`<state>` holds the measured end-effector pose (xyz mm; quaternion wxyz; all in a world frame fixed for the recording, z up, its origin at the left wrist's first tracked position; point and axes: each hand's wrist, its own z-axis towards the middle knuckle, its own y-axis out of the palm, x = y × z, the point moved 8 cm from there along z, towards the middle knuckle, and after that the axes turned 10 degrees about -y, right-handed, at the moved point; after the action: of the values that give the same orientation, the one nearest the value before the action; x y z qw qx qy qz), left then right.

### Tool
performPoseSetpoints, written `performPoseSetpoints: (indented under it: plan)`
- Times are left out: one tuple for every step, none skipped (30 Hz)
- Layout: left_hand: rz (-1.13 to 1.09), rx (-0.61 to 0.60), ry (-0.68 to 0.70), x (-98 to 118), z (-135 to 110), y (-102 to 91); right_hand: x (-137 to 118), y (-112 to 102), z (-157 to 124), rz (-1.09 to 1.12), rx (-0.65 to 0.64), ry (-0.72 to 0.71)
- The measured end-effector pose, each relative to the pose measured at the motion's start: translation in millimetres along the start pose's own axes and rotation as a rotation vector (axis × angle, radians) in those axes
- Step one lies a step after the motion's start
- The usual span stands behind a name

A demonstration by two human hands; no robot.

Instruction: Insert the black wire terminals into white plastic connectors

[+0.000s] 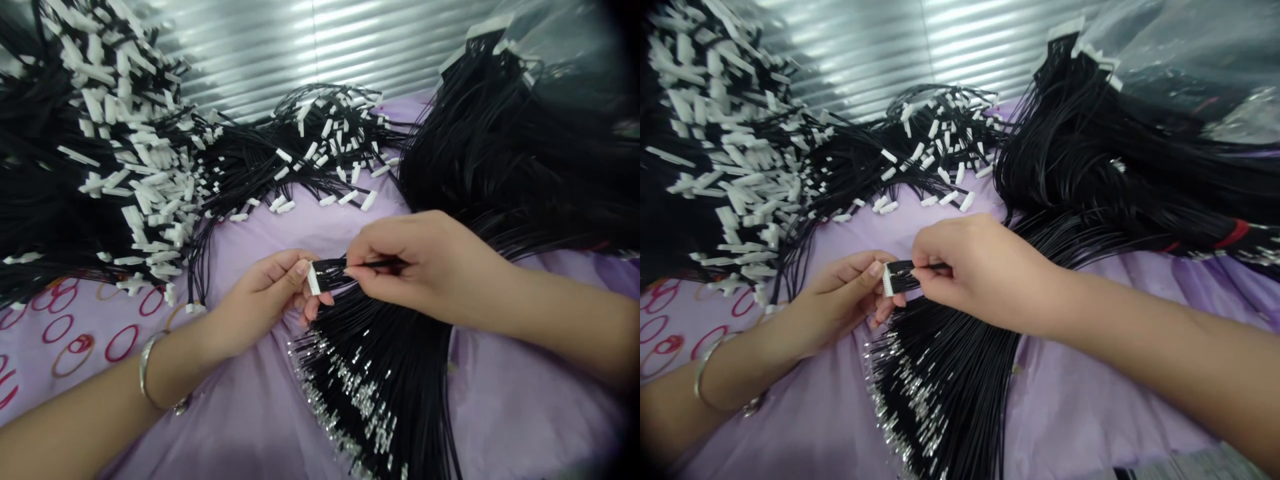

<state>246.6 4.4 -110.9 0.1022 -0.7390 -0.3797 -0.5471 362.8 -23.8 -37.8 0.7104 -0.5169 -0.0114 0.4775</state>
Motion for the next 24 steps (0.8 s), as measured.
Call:
performPoseSetpoints:
  plan:
    - [-0.003, -0.006, -0.003, 0, 0, -0.3, -3, 0, 0, -0.060, -0.006, -0.054]
    - [-0.006, -0.014, -0.006, 0, 1, -0.5, -6, 0, 0, -0.116, -0.014, -0.105]
    - [-0.008, -0.023, -0.007, 0, 1, -0.4, -9, 1, 0, -0.167, -0.025, -0.149]
    - [-0.010, -0.031, -0.009, -1, 1, -0.4, -11, 2, -1, -0.211, -0.038, -0.188]
    - [-0.012, -0.039, -0.008, -1, 1, -0.4, -13, 3, -1, -0.251, -0.050, -0.224]
    - [-0.015, -0.046, -0.009, -1, 1, -0.3, -15, 3, -1, -0.290, -0.056, -0.260]
    - [-0.019, -0.056, -0.010, -1, 2, -0.1, -17, 3, -2, -0.330, -0.058, -0.297]
    - [-0.025, -0.067, -0.011, -1, 2, 0.3, -20, 3, -2, -0.374, -0.054, -0.334]
    - [-0.032, -0.080, -0.013, -2, 2, 0.8, -22, 2, -3, -0.418, -0.049, -0.367]
    - [-0.038, -0.092, -0.017, -2, 2, 1.2, -25, 2, -3, -0.458, -0.048, -0.395]
    - [-0.042, -0.103, -0.021, -2, 2, 1.7, -26, 2, -3, -0.491, -0.051, -0.419]
    - [-0.044, -0.110, -0.026, -2, 2, 1.8, -28, 3, -4, -0.514, -0.058, -0.443]
    - [-0.044, -0.110, -0.032, -3, 3, 1.6, -29, 3, -5, -0.529, -0.066, -0.463]
    - [-0.039, -0.110, -0.035, -3, 3, 1.5, -30, 4, -5, -0.540, -0.073, -0.480]
    - [-0.032, -0.112, -0.037, -3, 3, 1.7, -31, 4, -6, -0.546, -0.077, -0.493]
    - [-0.021, -0.115, -0.036, -2, 3, 2.1, -31, 5, -6, -0.549, -0.076, -0.501]
    - [-0.010, -0.119, -0.035, -2, 2, 2.6, -32, 5, -6, -0.548, -0.071, -0.505]
    - [0.002, -0.124, -0.032, -2, 2, 3.2, -32, 5, -6, -0.543, -0.062, -0.503]
    - [0.011, -0.127, -0.029, -2, 2, 3.6, -31, 5, -5, -0.536, -0.050, -0.498]
    - [0.016, -0.126, -0.025, -1, 2, 3.7, -31, 5, -5, -0.527, -0.038, -0.492]
    - [0.017, -0.119, -0.023, -1, 2, 3.2, -30, 6, -4, -0.519, -0.028, -0.485]
    - [0.012, -0.114, -0.020, -1, 3, 2.6, -29, 7, -4, -0.514, -0.018, -0.480]
    - [0.006, -0.109, -0.021, -1, 3, 2.0, -29, 8, -4, -0.513, -0.008, -0.475]
    - [-0.001, -0.105, -0.023, -2, 3, 1.3, -28, 9, -3, -0.512, 0.000, -0.475]
